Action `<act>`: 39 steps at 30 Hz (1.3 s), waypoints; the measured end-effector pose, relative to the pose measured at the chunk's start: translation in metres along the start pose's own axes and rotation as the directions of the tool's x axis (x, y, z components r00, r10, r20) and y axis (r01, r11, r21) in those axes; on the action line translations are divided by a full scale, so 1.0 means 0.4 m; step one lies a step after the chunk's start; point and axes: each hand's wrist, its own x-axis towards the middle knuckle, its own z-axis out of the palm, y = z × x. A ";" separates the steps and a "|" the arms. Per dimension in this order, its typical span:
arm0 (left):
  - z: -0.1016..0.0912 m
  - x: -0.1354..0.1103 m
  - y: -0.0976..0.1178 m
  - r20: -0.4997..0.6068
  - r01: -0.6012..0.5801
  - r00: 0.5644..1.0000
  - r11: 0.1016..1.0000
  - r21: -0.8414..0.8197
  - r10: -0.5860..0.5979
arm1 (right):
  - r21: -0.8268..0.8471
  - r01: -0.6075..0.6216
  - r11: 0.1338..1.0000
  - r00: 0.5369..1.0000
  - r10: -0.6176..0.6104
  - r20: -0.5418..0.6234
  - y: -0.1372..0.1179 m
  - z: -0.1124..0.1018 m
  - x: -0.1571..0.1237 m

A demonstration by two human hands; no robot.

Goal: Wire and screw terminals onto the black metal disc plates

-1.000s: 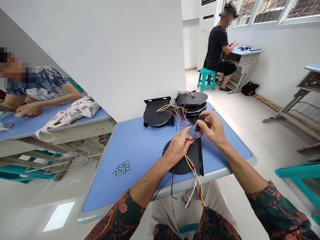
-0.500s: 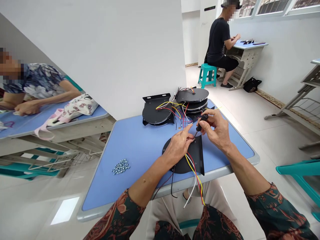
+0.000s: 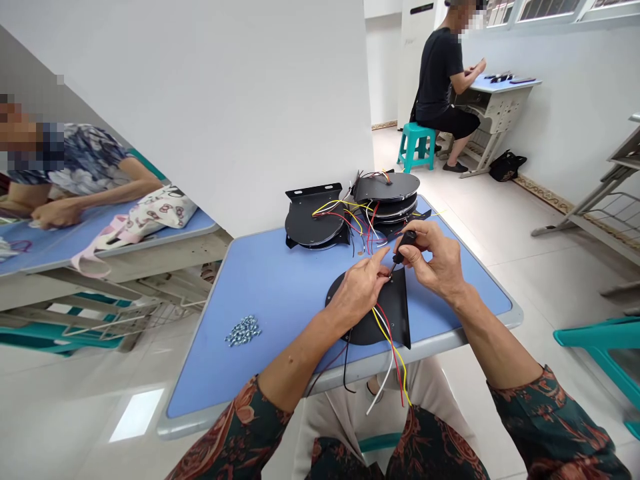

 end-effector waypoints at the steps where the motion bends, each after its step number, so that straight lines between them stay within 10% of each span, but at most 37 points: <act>1: 0.000 0.000 0.000 0.000 -0.007 1.000 1.000 0.004 0.007 | -0.012 0.004 1.000 1.000 -0.004 0.003 -0.002 0.000 0.000; 39: -0.002 0.003 0.008 0.050 -0.039 0.998 0.997 0.060 0.036 | -0.041 -0.080 0.996 0.996 0.082 0.043 -0.003 -0.001 -0.003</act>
